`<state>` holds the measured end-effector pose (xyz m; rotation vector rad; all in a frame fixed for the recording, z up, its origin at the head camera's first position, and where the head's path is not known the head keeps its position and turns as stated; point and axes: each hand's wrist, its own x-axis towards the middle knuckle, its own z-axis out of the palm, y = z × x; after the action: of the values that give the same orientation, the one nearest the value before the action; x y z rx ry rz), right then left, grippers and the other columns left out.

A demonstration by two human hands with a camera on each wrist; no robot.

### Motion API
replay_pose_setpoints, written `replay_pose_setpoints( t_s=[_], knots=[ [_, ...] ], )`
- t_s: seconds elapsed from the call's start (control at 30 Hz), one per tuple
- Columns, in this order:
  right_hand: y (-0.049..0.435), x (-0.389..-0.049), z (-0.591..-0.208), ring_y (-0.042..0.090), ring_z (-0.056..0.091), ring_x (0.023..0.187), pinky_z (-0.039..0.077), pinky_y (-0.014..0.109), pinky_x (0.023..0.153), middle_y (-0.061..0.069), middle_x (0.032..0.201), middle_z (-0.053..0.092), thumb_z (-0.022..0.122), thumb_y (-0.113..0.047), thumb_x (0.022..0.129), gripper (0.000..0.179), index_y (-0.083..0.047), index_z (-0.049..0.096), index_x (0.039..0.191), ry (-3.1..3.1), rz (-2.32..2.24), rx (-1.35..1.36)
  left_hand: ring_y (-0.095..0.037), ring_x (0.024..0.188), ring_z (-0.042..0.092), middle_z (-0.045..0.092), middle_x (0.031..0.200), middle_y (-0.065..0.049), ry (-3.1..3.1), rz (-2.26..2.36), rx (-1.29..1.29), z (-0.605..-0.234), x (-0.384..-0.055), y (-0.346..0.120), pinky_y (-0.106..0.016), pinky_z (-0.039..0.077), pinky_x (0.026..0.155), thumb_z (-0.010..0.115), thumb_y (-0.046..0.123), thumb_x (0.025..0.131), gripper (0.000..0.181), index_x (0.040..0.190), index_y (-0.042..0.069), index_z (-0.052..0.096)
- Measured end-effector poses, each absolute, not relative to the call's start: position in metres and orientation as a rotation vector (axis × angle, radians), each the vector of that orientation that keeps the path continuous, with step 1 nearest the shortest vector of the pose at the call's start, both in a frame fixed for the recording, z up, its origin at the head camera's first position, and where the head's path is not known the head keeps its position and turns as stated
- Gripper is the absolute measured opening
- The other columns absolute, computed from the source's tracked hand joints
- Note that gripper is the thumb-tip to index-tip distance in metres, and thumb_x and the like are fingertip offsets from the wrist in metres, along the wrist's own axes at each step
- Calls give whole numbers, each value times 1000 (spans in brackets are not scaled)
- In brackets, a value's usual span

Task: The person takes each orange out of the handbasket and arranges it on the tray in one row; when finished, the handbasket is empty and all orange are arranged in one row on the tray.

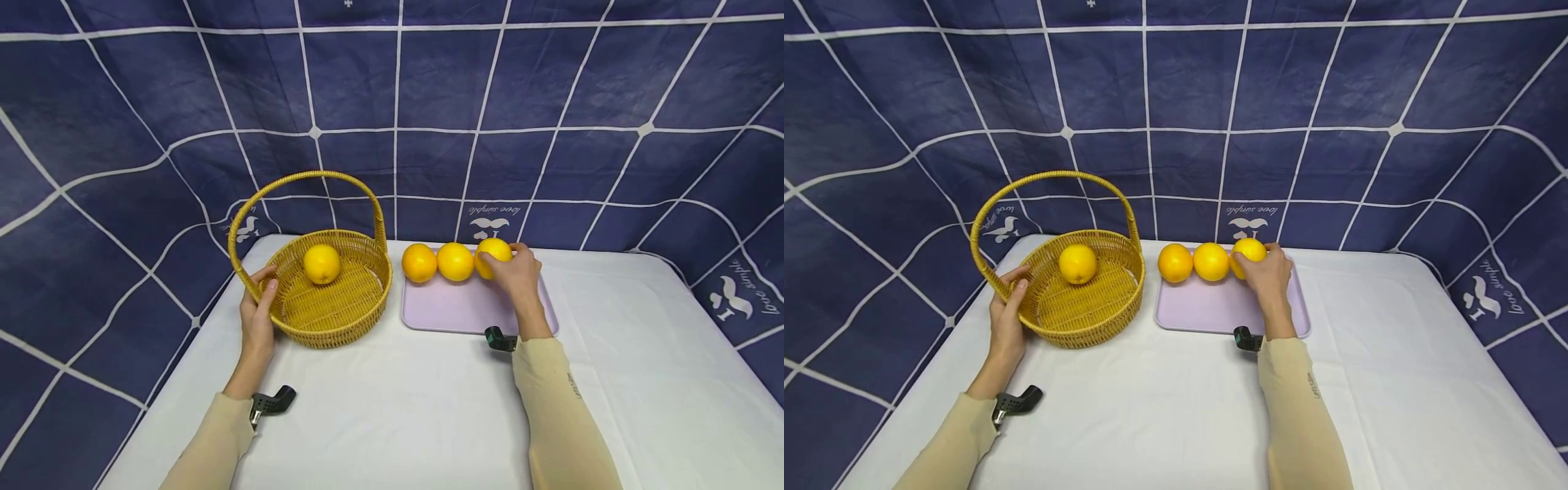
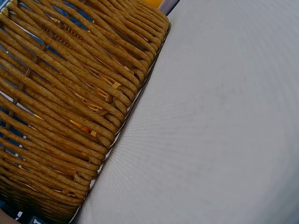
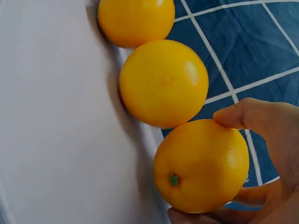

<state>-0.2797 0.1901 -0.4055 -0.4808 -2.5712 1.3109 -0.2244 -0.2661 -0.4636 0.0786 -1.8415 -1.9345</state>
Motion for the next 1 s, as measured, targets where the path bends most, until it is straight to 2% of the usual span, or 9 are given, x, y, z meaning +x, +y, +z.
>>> replay_pose_setpoints(
  t_s=[0.2,0.6,1.0],
  knots=[
    [193,-282,-413,49,43,139,37,57,117,33,147,54,72,-42,93,80,9,48,150,-2646,1268,-486,-13,143,46,56,151,-7,-1810,-1952,63,-465,-225,-266,-16,32,116,58,25,108,42,145,6,58],
    [195,-283,-416,48,49,136,41,56,116,31,148,56,72,-46,95,79,6,51,150,-2610,1306,-510,-15,145,45,56,151,-8,-1827,-1943,67,-466,-224,-266,-16,32,118,59,27,108,43,145,6,58],
    [195,-280,-402,47,46,138,39,55,116,29,147,58,72,-43,96,72,5,55,147,-2558,1316,-472,-17,145,45,57,151,-9,-1829,-1936,59,-465,-224,-267,-15,32,118,59,27,108,44,145,5,57]
  ],
)
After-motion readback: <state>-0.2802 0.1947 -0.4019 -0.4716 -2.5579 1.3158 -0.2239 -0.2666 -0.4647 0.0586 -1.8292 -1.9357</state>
